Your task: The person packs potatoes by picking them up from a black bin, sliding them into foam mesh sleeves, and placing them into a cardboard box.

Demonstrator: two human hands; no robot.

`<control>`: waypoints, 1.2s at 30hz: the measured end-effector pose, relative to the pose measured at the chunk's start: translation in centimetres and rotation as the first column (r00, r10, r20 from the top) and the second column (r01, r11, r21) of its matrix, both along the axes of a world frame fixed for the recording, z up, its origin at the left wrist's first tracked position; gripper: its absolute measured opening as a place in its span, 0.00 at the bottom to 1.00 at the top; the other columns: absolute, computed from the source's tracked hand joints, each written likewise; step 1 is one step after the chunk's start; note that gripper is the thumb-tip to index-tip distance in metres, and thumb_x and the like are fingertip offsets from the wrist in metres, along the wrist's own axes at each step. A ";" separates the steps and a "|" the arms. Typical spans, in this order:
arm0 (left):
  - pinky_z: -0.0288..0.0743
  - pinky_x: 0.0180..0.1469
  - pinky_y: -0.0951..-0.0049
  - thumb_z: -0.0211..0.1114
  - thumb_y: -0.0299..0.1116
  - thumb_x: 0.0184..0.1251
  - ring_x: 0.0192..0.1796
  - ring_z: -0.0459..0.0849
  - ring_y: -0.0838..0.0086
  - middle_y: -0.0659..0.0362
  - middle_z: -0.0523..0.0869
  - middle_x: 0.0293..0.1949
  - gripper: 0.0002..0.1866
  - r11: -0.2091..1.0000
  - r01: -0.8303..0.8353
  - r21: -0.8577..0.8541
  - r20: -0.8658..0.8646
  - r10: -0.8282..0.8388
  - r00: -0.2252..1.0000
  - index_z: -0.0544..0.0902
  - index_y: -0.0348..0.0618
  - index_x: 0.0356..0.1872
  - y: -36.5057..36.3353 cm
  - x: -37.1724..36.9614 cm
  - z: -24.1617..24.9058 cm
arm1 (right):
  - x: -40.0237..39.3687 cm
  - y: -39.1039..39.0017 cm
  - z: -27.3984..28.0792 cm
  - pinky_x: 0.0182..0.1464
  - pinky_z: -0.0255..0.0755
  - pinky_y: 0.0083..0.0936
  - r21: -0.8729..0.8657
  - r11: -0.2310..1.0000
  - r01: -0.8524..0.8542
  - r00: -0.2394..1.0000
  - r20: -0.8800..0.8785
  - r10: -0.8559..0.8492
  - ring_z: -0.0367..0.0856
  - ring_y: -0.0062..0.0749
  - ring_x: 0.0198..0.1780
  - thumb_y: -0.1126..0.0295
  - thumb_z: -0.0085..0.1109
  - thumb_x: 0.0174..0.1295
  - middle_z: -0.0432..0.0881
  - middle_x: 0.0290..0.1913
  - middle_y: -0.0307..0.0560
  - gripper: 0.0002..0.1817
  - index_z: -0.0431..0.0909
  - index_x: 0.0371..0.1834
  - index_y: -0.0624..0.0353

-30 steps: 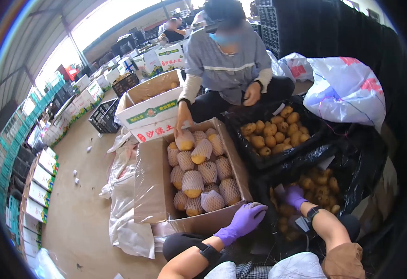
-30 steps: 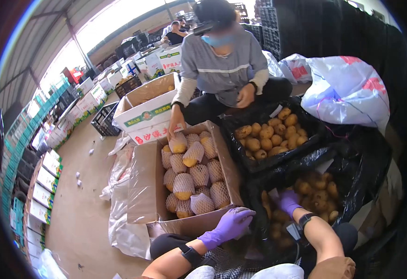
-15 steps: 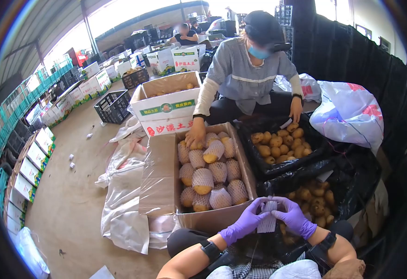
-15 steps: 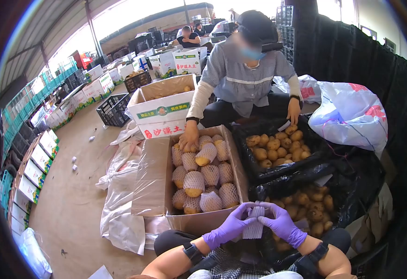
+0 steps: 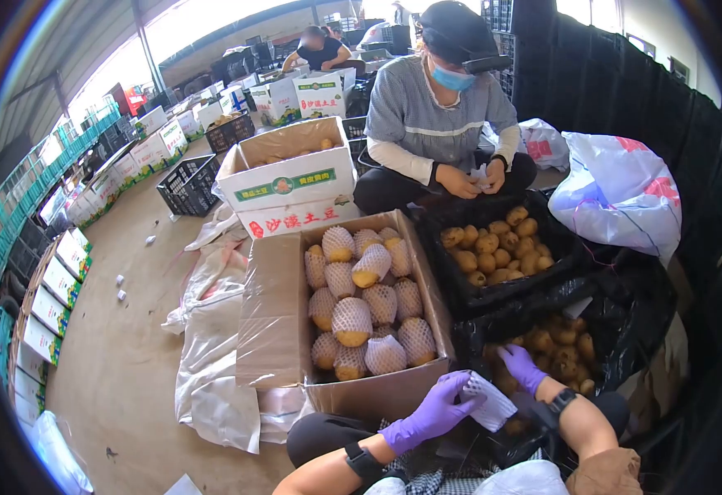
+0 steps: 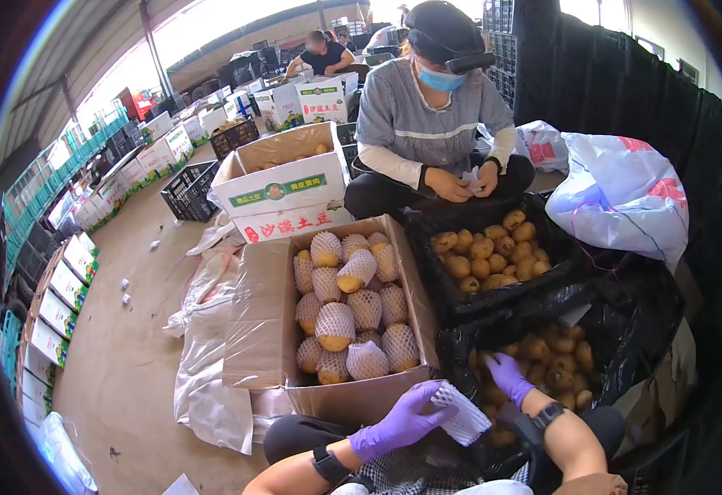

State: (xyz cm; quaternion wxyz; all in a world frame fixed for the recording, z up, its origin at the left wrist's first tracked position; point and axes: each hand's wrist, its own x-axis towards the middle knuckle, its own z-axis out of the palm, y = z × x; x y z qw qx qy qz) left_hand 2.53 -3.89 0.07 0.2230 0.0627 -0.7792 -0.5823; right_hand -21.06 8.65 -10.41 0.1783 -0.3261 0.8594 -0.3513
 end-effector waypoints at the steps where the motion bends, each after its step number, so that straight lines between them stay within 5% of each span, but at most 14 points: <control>1: 0.74 0.55 0.71 0.70 0.27 0.61 0.50 0.79 0.70 0.55 0.81 0.47 0.18 0.996 0.011 0.085 0.048 -0.015 0.999 0.78 0.35 0.51 0.1 0.0 -0.5 | -2.1 0.9 -3.3 0.50 0.76 0.40 0.327 0.937 0.120 0.992 -0.076 -0.100 0.83 0.54 0.47 0.52 0.52 0.63 0.83 0.46 0.61 0.24 0.81 0.45 0.64; 2: 0.76 0.54 0.72 0.68 0.26 0.63 0.49 0.80 0.73 0.57 0.82 0.47 0.19 0.986 0.015 0.168 0.098 -0.031 0.995 0.77 0.35 0.53 -0.1 0.0 -0.9 | -5.3 1.9 -9.5 0.52 0.74 0.41 0.524 0.851 0.022 0.990 -0.130 0.054 0.83 0.52 0.48 0.48 0.52 0.61 0.85 0.43 0.59 0.26 0.83 0.45 0.61; 5: 0.75 0.58 0.74 0.66 0.29 0.66 0.54 0.79 0.73 0.54 0.80 0.53 0.29 0.803 0.055 0.594 0.142 -0.172 0.975 0.67 0.31 0.65 -0.2 -0.2 -0.3 | -5.5 2.1 -13.7 0.56 0.73 0.40 0.629 0.777 -0.035 0.990 -0.085 0.114 0.81 0.49 0.54 0.41 0.53 0.58 0.83 0.49 0.58 0.32 0.82 0.50 0.58; 11: 0.76 0.57 0.76 0.65 0.25 0.66 0.52 0.80 0.78 0.58 0.81 0.50 0.25 0.726 0.035 0.686 0.168 -0.205 0.964 0.68 0.30 0.62 -0.6 -1.4 0.0 | -5.5 -1.0 -9.0 0.60 0.71 0.35 0.824 0.553 -0.127 0.989 0.063 0.133 0.78 0.44 0.59 0.37 0.59 0.52 0.79 0.59 0.54 0.38 0.78 0.59 0.53; 14: 0.76 0.56 0.77 0.65 0.25 0.66 0.52 0.80 0.78 0.58 0.81 0.50 0.26 0.735 -0.031 0.677 0.229 -0.171 0.958 0.67 0.29 0.63 -0.3 -1.4 1.2 | -5.6 -1.5 -7.9 0.60 0.71 0.36 0.808 0.500 -0.311 0.941 0.187 0.282 0.76 0.50 0.61 0.35 0.53 0.55 0.78 0.59 0.60 0.38 0.80 0.55 0.58; 18: 0.76 0.57 0.77 0.65 0.26 0.66 0.52 0.80 0.78 0.58 0.81 0.51 0.27 0.744 0.016 0.668 0.192 -0.193 0.962 0.66 0.29 0.63 -0.1 -1.2 0.6 | -5.9 -0.1 -9.5 0.58 0.72 0.36 0.730 0.594 -0.338 0.915 0.107 0.389 0.77 0.51 0.59 0.39 0.58 0.55 0.79 0.56 0.62 0.35 0.80 0.51 0.60; 19: 0.76 0.57 0.77 0.65 0.26 0.66 0.52 0.80 0.78 0.59 0.81 0.51 0.26 0.746 0.028 0.666 0.186 -0.202 0.961 0.67 0.29 0.63 -0.3 -1.2 0.8 | -6.2 0.7 -10.3 0.57 0.72 0.36 0.670 0.687 -0.281 0.949 0.086 0.304 0.78 0.51 0.57 0.45 0.64 0.53 0.80 0.54 0.62 0.32 0.79 0.52 0.62; 22: 0.75 0.57 0.76 0.65 0.25 0.67 0.53 0.80 0.78 0.59 0.81 0.51 0.25 0.744 0.038 0.667 0.176 -0.207 0.962 0.67 0.30 0.62 -0.2 -1.3 0.3 | -6.4 2.7 -12.1 0.54 0.74 0.35 0.482 0.847 -0.222 0.942 -0.119 0.314 0.82 0.45 0.53 0.41 0.59 0.53 0.83 0.50 0.56 0.30 0.83 0.47 0.56; 30: 0.73 0.57 0.75 0.61 0.24 0.68 0.53 0.79 0.76 0.58 0.81 0.51 0.24 0.695 -0.032 0.719 0.100 -0.058 0.993 0.67 0.33 0.64 -1.0 -1.9 -2.0 | -6.5 0.5 -13.8 0.56 0.73 0.39 0.764 0.506 -0.401 0.783 -0.001 0.621 0.79 0.53 0.55 0.44 0.67 0.48 0.82 0.51 0.60 0.34 0.81 0.50 0.60; 32: 0.73 0.55 0.76 0.62 0.25 0.67 0.51 0.78 0.80 0.63 0.81 0.46 0.15 0.721 -0.023 0.693 0.021 0.012 1.000 0.74 0.37 0.54 -1.9 -2.4 -1.2 | -6.9 5.0 -19.8 0.59 0.71 0.39 0.468 0.859 -0.209 0.952 -0.105 0.289 0.75 0.54 0.59 0.47 0.71 0.45 0.76 0.58 0.64 0.42 0.72 0.59 0.63; 33: 0.73 0.55 0.76 0.61 0.26 0.68 0.50 0.78 0.80 0.64 0.81 0.46 0.15 0.714 -0.066 0.697 0.046 0.048 0.998 0.75 0.37 0.54 -2.2 -2.6 -1.1 | -7.0 5.0 -17.5 0.64 0.67 0.37 0.484 0.848 -0.214 0.974 0.171 0.148 0.70 0.51 0.64 0.50 0.76 0.42 0.69 0.63 0.66 0.49 0.64 0.64 0.66; 34: 0.73 0.55 0.76 0.61 0.27 0.69 0.50 0.78 0.80 0.64 0.82 0.46 0.15 0.714 -0.102 0.693 0.066 0.079 0.995 0.75 0.37 0.54 -2.7 -2.9 -1.2 | -5.4 4.2 -11.8 0.66 0.65 0.36 0.512 0.834 -0.206 0.978 0.096 0.183 0.71 0.48 0.64 0.51 0.78 0.39 0.70 0.62 0.63 0.50 0.63 0.65 0.63; 35: 0.72 0.55 0.77 0.60 0.31 0.71 0.50 0.78 0.80 0.64 0.82 0.46 0.15 0.683 -0.139 0.717 0.058 0.141 0.988 0.76 0.36 0.55 -2.8 -3.0 -1.6 | -3.9 5.7 -9.3 0.65 0.66 0.38 0.298 0.950 -0.099 0.995 0.026 0.095 0.72 0.45 0.62 0.53 0.76 0.44 0.73 0.59 0.59 0.43 0.67 0.62 0.61; 36: 0.72 0.55 0.78 0.59 0.35 0.73 0.49 0.78 0.80 0.63 0.82 0.47 0.17 0.668 -0.145 0.730 0.057 0.151 0.987 0.77 0.34 0.55 -3.0 -2.9 -0.7 | -5.0 5.7 -7.5 0.63 0.69 0.36 0.295 0.950 -0.107 0.986 0.153 0.063 0.74 0.43 0.60 0.59 0.72 0.49 0.76 0.56 0.56 0.39 0.66 0.64 0.61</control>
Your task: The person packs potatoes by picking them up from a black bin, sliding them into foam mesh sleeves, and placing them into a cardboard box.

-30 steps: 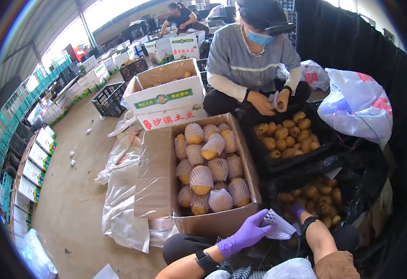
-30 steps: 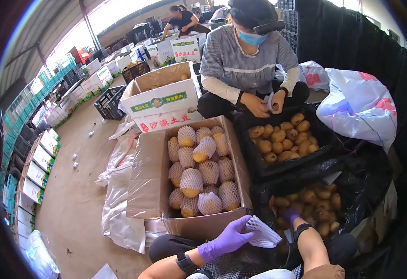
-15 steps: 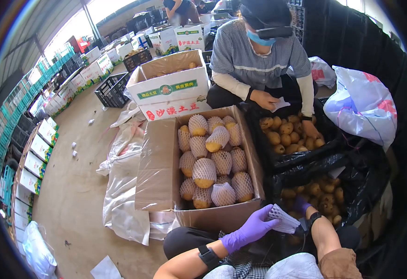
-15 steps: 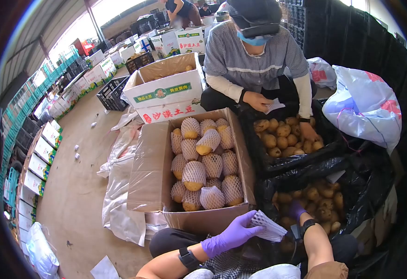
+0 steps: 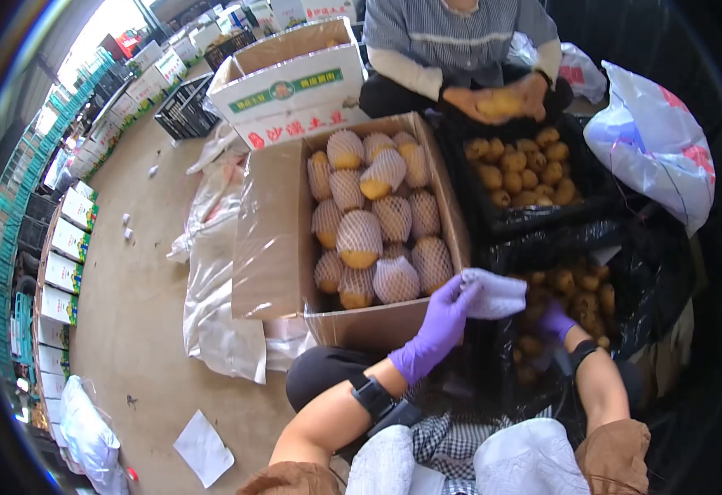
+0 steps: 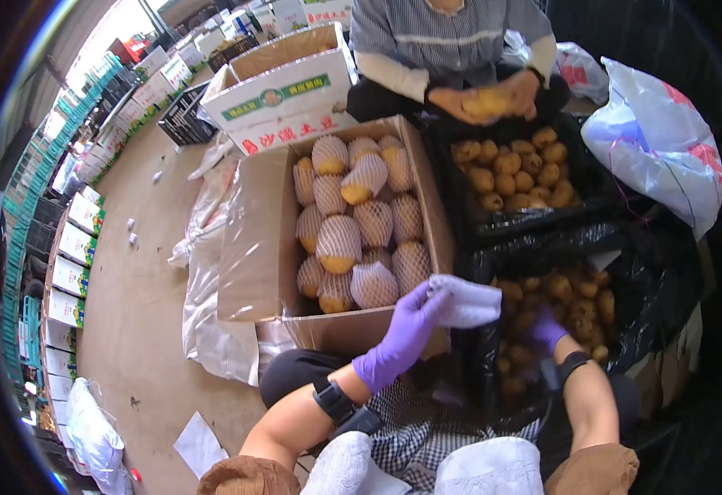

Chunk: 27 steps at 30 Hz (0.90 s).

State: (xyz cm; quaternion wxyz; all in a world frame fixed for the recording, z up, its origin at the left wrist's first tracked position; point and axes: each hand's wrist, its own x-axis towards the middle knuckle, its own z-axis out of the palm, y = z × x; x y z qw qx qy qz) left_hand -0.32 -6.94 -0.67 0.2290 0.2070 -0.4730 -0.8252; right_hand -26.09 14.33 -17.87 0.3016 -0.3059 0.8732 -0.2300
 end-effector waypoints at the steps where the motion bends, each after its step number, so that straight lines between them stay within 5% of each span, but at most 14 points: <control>1: 0.72 0.55 0.78 0.58 0.36 0.73 0.49 0.78 0.80 0.62 0.82 0.47 0.17 1.000 -0.011 0.000 -0.013 0.011 1.000 0.77 0.34 0.55 -0.3 0.1 -0.4 | -1.1 0.0 1.7 0.60 0.71 0.34 0.018 0.999 0.036 0.992 0.121 -0.038 0.77 0.41 0.57 0.64 0.68 0.54 0.78 0.52 0.53 0.36 0.64 0.65 0.61; 2: 0.73 0.55 0.78 0.57 0.36 0.74 0.50 0.79 0.80 0.62 0.82 0.47 0.17 1.000 -0.021 0.004 -0.022 0.021 1.000 0.77 0.33 0.55 -0.4 0.2 -1.0 | -1.7 0.4 4.4 0.58 0.73 0.32 -0.043 0.999 0.026 0.999 0.025 -0.025 0.78 0.38 0.55 0.69 0.65 0.57 0.79 0.50 0.49 0.34 0.61 0.67 0.63; 3: 0.73 0.55 0.77 0.57 0.36 0.74 0.50 0.79 0.79 0.61 0.83 0.48 0.17 0.999 -0.023 0.028 -0.053 0.024 0.998 0.77 0.33 0.56 -0.5 0.3 -1.6 | -0.9 -0.9 8.7 0.56 0.75 0.33 -0.102 0.971 0.215 0.966 0.170 -0.196 0.79 0.35 0.53 0.70 0.66 0.55 0.79 0.49 0.47 0.32 0.66 0.64 0.64; 6: 0.71 0.58 0.78 0.59 0.37 0.73 0.55 0.76 0.79 0.60 0.78 0.56 0.22 0.993 -0.015 0.118 -0.098 0.027 0.995 0.71 0.36 0.63 -0.6 0.2 -0.1 | 0.3 -3.8 18.9 0.58 0.72 0.32 -0.332 0.898 0.290 0.806 0.590 -0.043 0.75 0.31 0.57 0.68 0.67 0.52 0.77 0.54 0.47 0.36 0.64 0.66 0.65; 10: 0.69 0.65 0.62 0.68 0.42 0.62 0.69 0.66 0.67 0.55 0.66 0.67 0.41 0.907 0.346 0.241 -0.267 -0.281 0.922 0.55 0.50 0.73 -0.7 1.1 3.7 | 8.8 -8.4 27.8 0.65 0.66 0.28 -0.660 0.752 -0.005 0.875 0.361 0.323 0.74 0.32 0.59 0.63 0.66 0.56 0.74 0.59 0.46 0.35 0.65 0.66 0.64; 11: 0.71 0.64 0.53 0.69 0.42 0.59 0.68 0.68 0.60 0.53 0.68 0.66 0.43 0.855 0.367 0.367 -0.278 -0.276 0.920 0.55 0.51 0.73 -0.8 1.5 5.1 | 10.6 -9.5 28.1 0.65 0.66 0.28 -0.702 0.693 0.164 0.799 0.506 0.325 0.74 0.31 0.60 0.61 0.65 0.58 0.74 0.60 0.45 0.34 0.65 0.66 0.63; 14: 0.83 0.52 0.60 0.70 0.38 0.57 0.61 0.77 0.59 0.52 0.69 0.64 0.42 0.816 0.451 0.361 -0.349 -0.330 0.877 0.56 0.50 0.70 -2.3 2.9 5.3 | 9.9 -12.1 19.9 0.66 0.65 0.28 -0.546 0.536 0.644 0.398 0.838 0.374 0.71 0.28 0.64 0.59 0.57 0.66 0.71 0.65 0.46 0.30 0.65 0.68 0.61; 15: 0.83 0.49 0.62 0.70 0.39 0.57 0.59 0.79 0.60 0.53 0.71 0.63 0.41 0.806 0.462 0.370 -0.365 -0.332 0.870 0.56 0.50 0.70 -2.2 3.1 4.8 | 12.2 -12.0 19.9 0.65 0.66 0.27 -0.897 0.421 0.136 0.875 0.308 0.374 0.73 0.29 0.61 0.57 0.55 0.68 0.73 0.61 0.44 0.27 0.66 0.66 0.60; 17: 0.85 0.44 0.67 0.69 0.40 0.58 0.56 0.81 0.63 0.53 0.73 0.61 0.41 0.785 0.481 0.389 -0.385 -0.336 0.859 0.57 0.49 0.70 -2.3 4.0 4.0 | 14.8 -12.1 20.0 0.62 0.68 0.27 -0.780 0.387 -0.491 0.867 -0.395 0.304 0.76 0.28 0.56 0.58 0.52 0.71 0.76 0.55 0.42 0.23 0.68 0.63 0.58; 18: 0.85 0.42 0.69 0.69 0.41 0.59 0.55 0.82 0.65 0.53 0.74 0.61 0.40 0.746 0.510 0.429 -0.405 -0.346 0.847 0.58 0.48 0.70 -2.5 4.3 3.7 | 15.1 -11.9 20.2 0.61 0.69 0.27 -0.747 0.432 -0.505 0.859 -0.387 0.335 0.77 0.26 0.55 0.59 0.51 0.72 0.77 0.54 0.42 0.21 0.68 0.62 0.58; 20: 0.84 0.37 0.74 0.67 0.42 0.60 0.52 0.83 0.68 0.53 0.75 0.59 0.39 0.657 0.568 0.495 -0.457 -0.359 0.814 0.59 0.46 0.70 -3.0 4.4 3.3 | 14.7 -11.4 20.7 0.60 0.70 0.27 -0.821 0.508 -0.261 0.908 -0.030 0.418 0.76 0.25 0.54 0.63 0.51 0.71 0.77 0.54 0.43 0.17 0.71 0.57 0.60; 22: 0.83 0.39 0.73 0.65 0.44 0.62 0.54 0.82 0.68 0.54 0.75 0.60 0.37 0.686 0.520 0.509 -0.410 -0.338 0.847 0.60 0.44 0.69 -2.9 4.2 3.4 | 12.5 -11.3 21.6 0.61 0.68 0.27 -0.739 0.612 0.283 0.650 0.617 0.444 0.74 0.26 0.56 0.67 0.53 0.68 0.76 0.55 0.45 0.12 0.76 0.50 0.62; 25: 0.81 0.47 0.70 0.64 0.46 0.63 0.57 0.80 0.68 0.54 0.75 0.60 0.35 0.741 0.392 0.545 -0.319 -0.250 0.914 0.62 0.42 0.68 -2.5 3.6 4.1 | 11.2 -11.7 24.0 0.53 0.74 0.25 -0.627 0.670 0.398 0.698 0.680 0.222 0.80 0.24 0.45 0.63 0.52 0.70 0.82 0.43 0.41 0.14 0.77 0.48 0.63; 27: 0.75 0.59 0.64 0.65 0.45 0.64 0.62 0.75 0.66 0.56 0.75 0.60 0.34 0.767 0.296 0.570 -0.257 -0.176 0.950 0.63 0.39 0.66 -2.6 3.4 3.7 | 11.1 -11.7 26.0 0.49 0.76 0.23 -0.480 0.687 0.545 0.532 0.832 0.159 0.81 0.24 0.41 0.64 0.54 0.69 0.83 0.42 0.42 0.13 0.78 0.46 0.64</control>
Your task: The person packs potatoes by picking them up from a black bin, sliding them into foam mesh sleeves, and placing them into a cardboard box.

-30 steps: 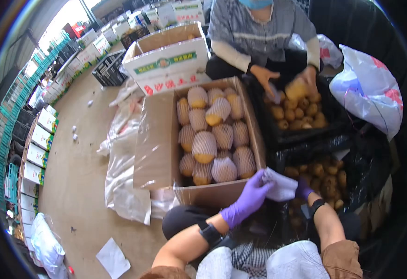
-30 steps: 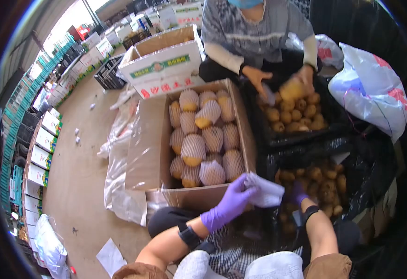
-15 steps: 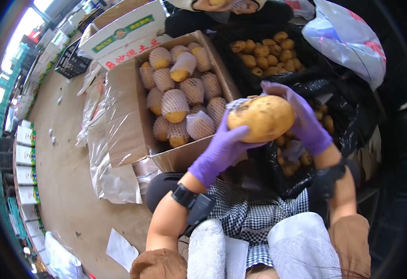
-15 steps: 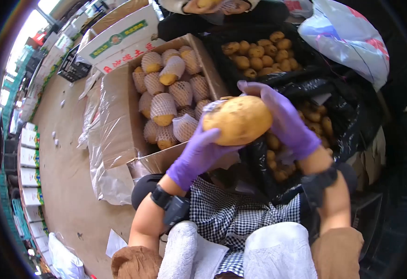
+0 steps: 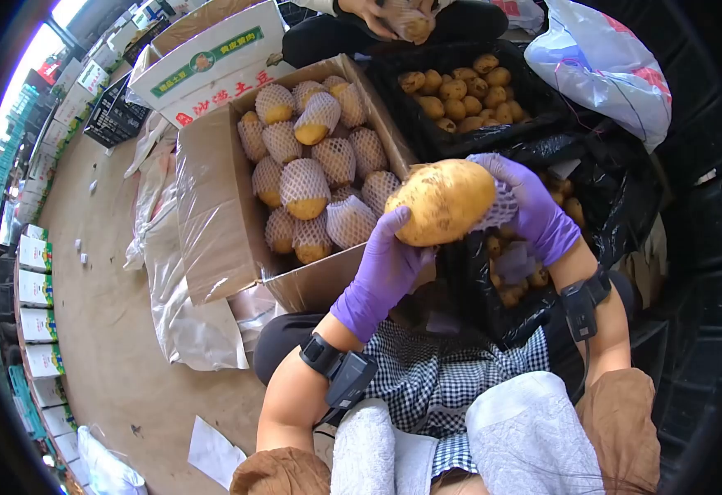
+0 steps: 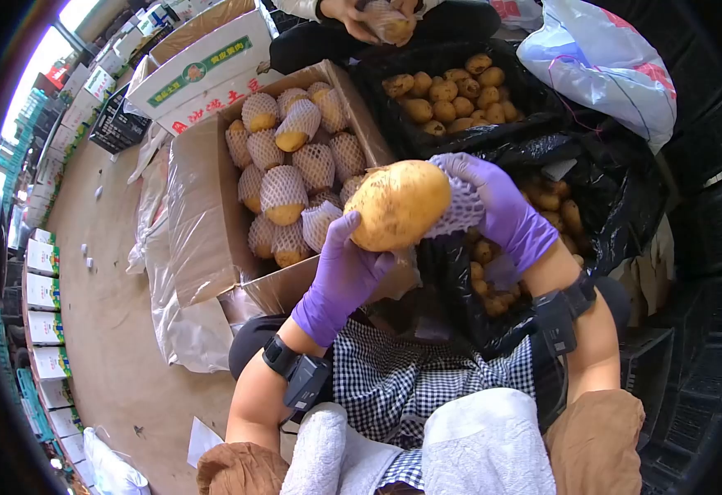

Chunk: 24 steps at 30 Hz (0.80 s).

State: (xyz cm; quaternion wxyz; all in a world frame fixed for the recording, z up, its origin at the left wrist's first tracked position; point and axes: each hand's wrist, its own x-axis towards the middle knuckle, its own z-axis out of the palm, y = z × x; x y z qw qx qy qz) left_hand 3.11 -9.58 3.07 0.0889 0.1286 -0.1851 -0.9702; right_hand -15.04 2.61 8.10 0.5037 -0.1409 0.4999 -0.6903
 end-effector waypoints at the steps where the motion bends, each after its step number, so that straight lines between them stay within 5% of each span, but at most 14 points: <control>1: 0.75 0.59 0.65 0.66 0.44 0.63 0.60 0.77 0.66 0.55 0.76 0.59 0.34 0.998 -0.038 -0.051 0.021 0.039 0.999 0.65 0.39 0.65 0.1 -0.2 -0.4 | -0.2 -0.2 0.6 0.48 0.76 0.23 0.006 1.000 -0.018 1.000 -0.014 0.018 0.82 0.24 0.40 0.65 0.55 0.68 0.83 0.41 0.42 0.12 0.79 0.45 0.64; 4: 0.75 0.60 0.67 0.71 0.41 0.58 0.57 0.79 0.64 0.54 0.77 0.57 0.35 0.958 -0.073 -0.278 0.077 0.098 0.992 0.65 0.37 0.64 0.3 -0.9 -2.4 | -0.6 -2.4 -1.7 0.45 0.76 0.21 -0.009 0.987 0.163 0.900 -0.409 -0.153 0.81 0.23 0.38 0.67 0.57 0.68 0.84 0.37 0.41 0.10 0.80 0.42 0.63; 5: 0.74 0.61 0.64 0.72 0.40 0.57 0.58 0.79 0.63 0.51 0.76 0.56 0.39 0.895 0.016 -0.445 0.180 0.072 0.981 0.62 0.35 0.64 0.1 -0.5 -2.9 | -0.7 -2.4 -1.8 0.44 0.76 0.21 0.013 0.987 0.160 0.824 -0.552 -0.127 0.81 0.22 0.38 0.68 0.57 0.68 0.84 0.37 0.41 0.09 0.80 0.41 0.63; 7: 0.75 0.60 0.64 0.73 0.38 0.56 0.57 0.79 0.64 0.50 0.76 0.55 0.39 0.865 0.128 -0.485 0.283 0.017 0.959 0.61 0.34 0.64 0.5 0.1 -1.1 | -0.3 -3.2 -0.9 0.41 0.76 0.21 0.052 0.987 0.150 0.618 -0.784 -0.053 0.80 0.20 0.37 0.69 0.58 0.67 0.84 0.35 0.41 0.08 0.81 0.39 0.63; 9: 0.76 0.58 0.65 0.71 0.36 0.58 0.56 0.80 0.65 0.52 0.77 0.55 0.36 0.922 0.061 -0.382 0.256 0.043 0.966 0.62 0.36 0.64 0.8 -0.3 -1.7 | 1.1 -3.6 -0.1 0.37 0.76 0.25 -0.046 0.988 0.147 0.200 -0.977 -0.075 0.82 0.30 0.35 0.71 0.61 0.61 0.82 0.31 0.44 0.06 0.81 0.39 0.60; 11: 0.77 0.58 0.65 0.70 0.35 0.59 0.56 0.80 0.65 0.53 0.76 0.55 0.34 0.942 0.003 -0.336 0.213 0.073 0.974 0.63 0.37 0.64 0.4 -1.0 -2.5 | 2.6 -3.7 0.2 0.35 0.75 0.27 -0.176 0.984 0.012 -0.299 -0.940 -0.164 0.81 0.36 0.31 0.73 0.63 0.56 0.79 0.28 0.44 0.08 0.82 0.39 0.58; 13: 0.77 0.57 0.66 0.68 0.34 0.61 0.56 0.80 0.66 0.54 0.76 0.56 0.33 0.933 -0.105 -0.343 0.210 0.185 0.960 0.64 0.39 0.64 0.4 -0.9 -2.3 | 4.2 -3.5 -0.7 0.33 0.74 0.29 -0.200 0.978 -0.063 -0.397 -0.894 -0.208 0.79 0.38 0.29 0.74 0.64 0.52 0.77 0.26 0.42 0.10 0.82 0.39 0.55; 16: 0.76 0.58 0.67 0.69 0.33 0.60 0.57 0.79 0.68 0.54 0.75 0.57 0.35 0.917 -0.224 -0.329 0.271 0.319 0.908 0.63 0.41 0.66 0.6 0.0 -1.7 | 5.4 -3.5 -1.8 0.30 0.72 0.29 -0.236 0.963 -0.128 -0.375 -0.888 -0.267 0.76 0.37 0.26 0.74 0.64 0.49 0.73 0.24 0.40 0.12 0.83 0.39 0.52; 19: 0.76 0.58 0.68 0.69 0.28 0.59 0.57 0.78 0.70 0.53 0.74 0.59 0.37 0.784 -0.244 -0.571 0.234 0.441 0.867 0.61 0.43 0.68 1.0 0.2 -0.8 | 5.8 -4.0 -2.2 0.33 0.72 0.30 -0.227 0.962 -0.153 -0.245 -0.934 -0.260 0.77 0.37 0.28 0.75 0.66 0.47 0.77 0.27 0.39 0.14 0.83 0.40 0.52; 20: 0.76 0.56 0.74 0.70 0.26 0.59 0.55 0.77 0.73 0.54 0.74 0.57 0.40 0.647 -0.288 -0.706 0.061 0.461 0.885 0.58 0.44 0.71 0.9 0.3 -1.7 | 6.0 -4.8 -2.0 0.35 0.72 0.31 -0.254 0.952 -0.168 -0.176 -0.943 -0.283 0.78 0.37 0.29 0.75 0.67 0.47 0.77 0.28 0.39 0.14 0.83 0.40 0.53; 21: 0.76 0.56 0.74 0.70 0.26 0.59 0.55 0.77 0.72 0.54 0.74 0.57 0.40 0.705 -0.322 -0.632 0.095 0.483 0.871 0.58 0.45 0.70 0.9 0.4 -2.3 | 6.2 -5.4 -1.8 0.36 0.72 0.31 -0.280 0.943 -0.181 -0.106 -0.948 -0.302 0.78 0.38 0.30 0.74 0.67 0.46 0.78 0.28 0.39 0.15 0.83 0.40 0.53; 22: 0.76 0.56 0.75 0.69 0.26 0.59 0.55 0.77 0.72 0.54 0.74 0.57 0.39 0.753 -0.359 -0.551 0.129 0.502 0.855 0.58 0.45 0.70 0.9 0.6 -2.9 | 5.9 -5.4 -2.0 0.48 0.73 0.33 -0.144 0.957 -0.251 -0.164 -0.968 -0.189 0.80 0.38 0.42 0.71 0.70 0.47 0.82 0.39 0.45 0.16 0.83 0.42 0.55; 24: 0.75 0.58 0.75 0.68 0.23 0.59 0.57 0.76 0.70 0.53 0.73 0.58 0.38 0.767 -0.461 -0.446 0.140 0.569 0.810 0.58 0.44 0.69 0.0 1.0 -2.6 | 6.4 -6.3 -1.9 0.55 0.70 0.34 -0.233 0.954 -0.191 -0.080 -0.965 -0.252 0.77 0.38 0.51 0.68 0.71 0.49 0.79 0.47 0.49 0.20 0.81 0.47 0.56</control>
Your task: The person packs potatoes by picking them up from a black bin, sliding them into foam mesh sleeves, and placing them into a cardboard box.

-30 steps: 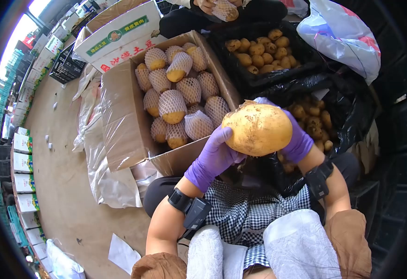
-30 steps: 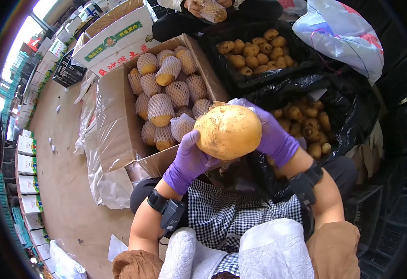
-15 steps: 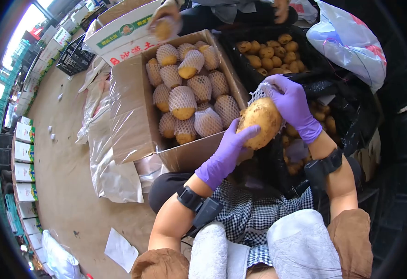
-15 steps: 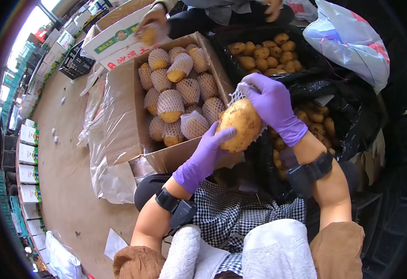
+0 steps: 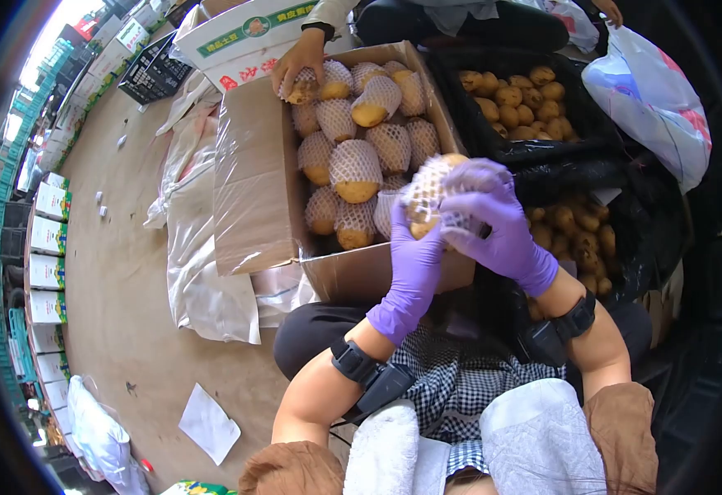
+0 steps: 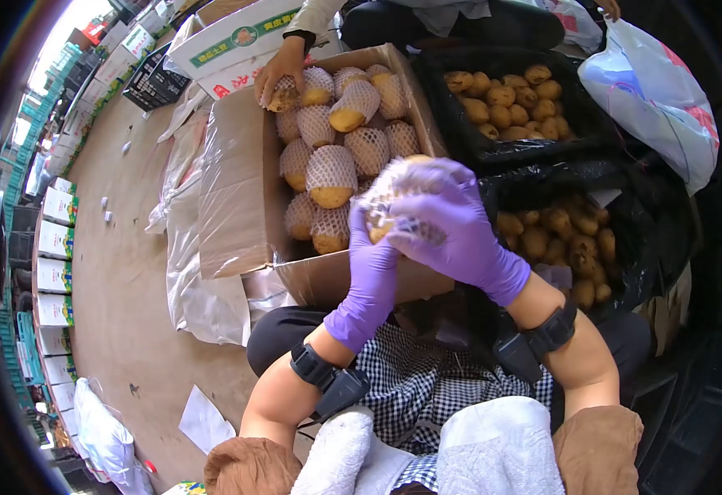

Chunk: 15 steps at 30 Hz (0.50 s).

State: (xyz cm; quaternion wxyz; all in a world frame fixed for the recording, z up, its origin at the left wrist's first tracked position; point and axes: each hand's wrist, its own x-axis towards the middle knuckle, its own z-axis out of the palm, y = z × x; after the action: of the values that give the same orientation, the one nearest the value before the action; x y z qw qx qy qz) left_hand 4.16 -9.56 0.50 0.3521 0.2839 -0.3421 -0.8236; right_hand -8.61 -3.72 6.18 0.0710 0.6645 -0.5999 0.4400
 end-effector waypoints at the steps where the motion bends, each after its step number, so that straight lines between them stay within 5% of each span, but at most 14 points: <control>1: 0.74 0.59 0.73 0.67 0.22 0.60 0.59 0.74 0.70 0.53 0.71 0.59 0.37 0.988 -0.087 -0.130 0.021 0.090 0.996 0.58 0.43 0.68 -0.8 -0.1 -0.6 | 0.2 -0.6 0.0 0.58 0.69 0.34 -0.034 0.999 0.021 0.998 0.051 -0.019 0.76 0.38 0.55 0.66 0.71 0.50 0.78 0.52 0.52 0.22 0.80 0.49 0.56; 2: 0.74 0.60 0.73 0.66 0.22 0.60 0.60 0.73 0.70 0.53 0.71 0.59 0.36 0.977 -0.170 -0.132 0.024 0.175 0.984 0.58 0.42 0.68 -1.3 -0.1 -0.2 | 0.2 -1.4 -0.4 0.64 0.66 0.33 0.056 0.994 0.091 0.986 0.137 -0.098 0.69 0.36 0.64 0.64 0.70 0.54 0.71 0.61 0.54 0.32 0.70 0.63 0.60; 3: 0.73 0.60 0.73 0.66 0.22 0.60 0.60 0.73 0.70 0.53 0.70 0.59 0.35 0.959 -0.251 -0.135 0.029 0.257 0.966 0.58 0.42 0.67 -1.7 0.0 0.8 | 0.9 -2.8 -0.9 0.64 0.67 0.32 0.097 0.995 -0.029 0.908 0.418 -0.015 0.70 0.35 0.63 0.65 0.69 0.55 0.71 0.61 0.53 0.35 0.66 0.65 0.61; 5: 0.70 0.62 0.72 0.65 0.25 0.63 0.60 0.74 0.70 0.53 0.71 0.60 0.34 0.943 -0.278 -0.184 0.049 0.291 0.955 0.59 0.39 0.68 -3.0 0.7 1.5 | 2.9 -6.7 -1.4 0.64 0.68 0.31 0.070 0.961 -0.268 0.511 0.856 0.081 0.71 0.35 0.62 0.67 0.67 0.56 0.71 0.60 0.52 0.40 0.58 0.71 0.63; 7: 0.69 0.63 0.71 0.64 0.28 0.64 0.59 0.75 0.70 0.53 0.73 0.60 0.32 0.917 -0.279 -0.286 0.135 0.327 0.936 0.62 0.36 0.67 -4.9 1.8 2.3 | 2.8 -10.6 -1.1 0.60 0.71 0.27 0.067 0.911 -0.408 0.337 0.938 0.082 0.76 0.32 0.55 0.70 0.64 0.53 0.72 0.59 0.52 0.41 0.57 0.71 0.66; 9: 0.61 0.68 0.69 0.59 0.30 0.68 0.65 0.69 0.67 0.49 0.68 0.65 0.32 0.913 -0.303 -0.274 0.083 0.337 0.938 0.59 0.33 0.70 -6.1 2.7 3.6 | 2.8 -14.6 -1.7 0.59 0.71 0.25 0.057 0.901 -0.429 0.321 0.942 0.094 0.76 0.30 0.56 0.69 0.64 0.53 0.73 0.57 0.52 0.39 0.61 0.69 0.67; 11: 0.55 0.71 0.67 0.57 0.29 0.69 0.69 0.63 0.64 0.48 0.63 0.68 0.31 0.811 -0.433 -0.394 0.085 0.501 0.861 0.58 0.33 0.70 -7.2 2.8 3.8 | 4.2 -18.9 -3.1 0.59 0.71 0.26 -0.015 0.947 -0.322 0.399 0.905 0.150 0.76 0.32 0.56 0.67 0.64 0.52 0.75 0.55 0.55 0.38 0.64 0.67 0.67; 12: 0.49 0.73 0.65 0.56 0.27 0.69 0.72 0.59 0.63 0.47 0.59 0.70 0.30 0.790 -0.440 -0.427 0.197 0.556 0.807 0.58 0.33 0.70 -7.5 3.3 3.5 | 4.6 -21.5 -4.8 0.61 0.69 0.29 -0.021 0.980 -0.198 0.555 0.822 0.130 0.76 0.41 0.57 0.64 0.65 0.51 0.75 0.57 0.60 0.39 0.64 0.67 0.67; 13: 0.49 0.73 0.65 0.55 0.28 0.69 0.72 0.59 0.63 0.47 0.60 0.69 0.30 0.769 -0.456 -0.447 0.193 0.581 0.790 0.58 0.33 0.70 -7.8 3.3 3.4 | 4.8 -23.6 -6.3 0.66 0.62 0.40 0.045 0.999 0.027 0.832 0.553 -0.047 0.72 0.51 0.61 0.56 0.62 0.54 0.73 0.60 0.62 0.38 0.65 0.67 0.64; 15: 0.48 0.73 0.65 0.55 0.28 0.69 0.72 0.59 0.62 0.47 0.61 0.69 0.30 0.742 -0.464 -0.484 0.195 0.608 0.770 0.59 0.34 0.70 -7.5 3.1 3.6 | 4.7 -25.8 -8.0 0.69 0.55 0.49 0.558 0.819 0.135 0.944 0.180 -0.278 0.67 0.57 0.66 0.48 0.56 0.56 0.71 0.63 0.62 0.38 0.66 0.67 0.62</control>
State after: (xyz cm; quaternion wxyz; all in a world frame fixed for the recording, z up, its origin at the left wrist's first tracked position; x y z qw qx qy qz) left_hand 7.30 -17.08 4.14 0.5636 0.4292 -0.4636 -0.5322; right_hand -3.88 -29.48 -1.86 -0.1477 0.5263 -0.7718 0.3248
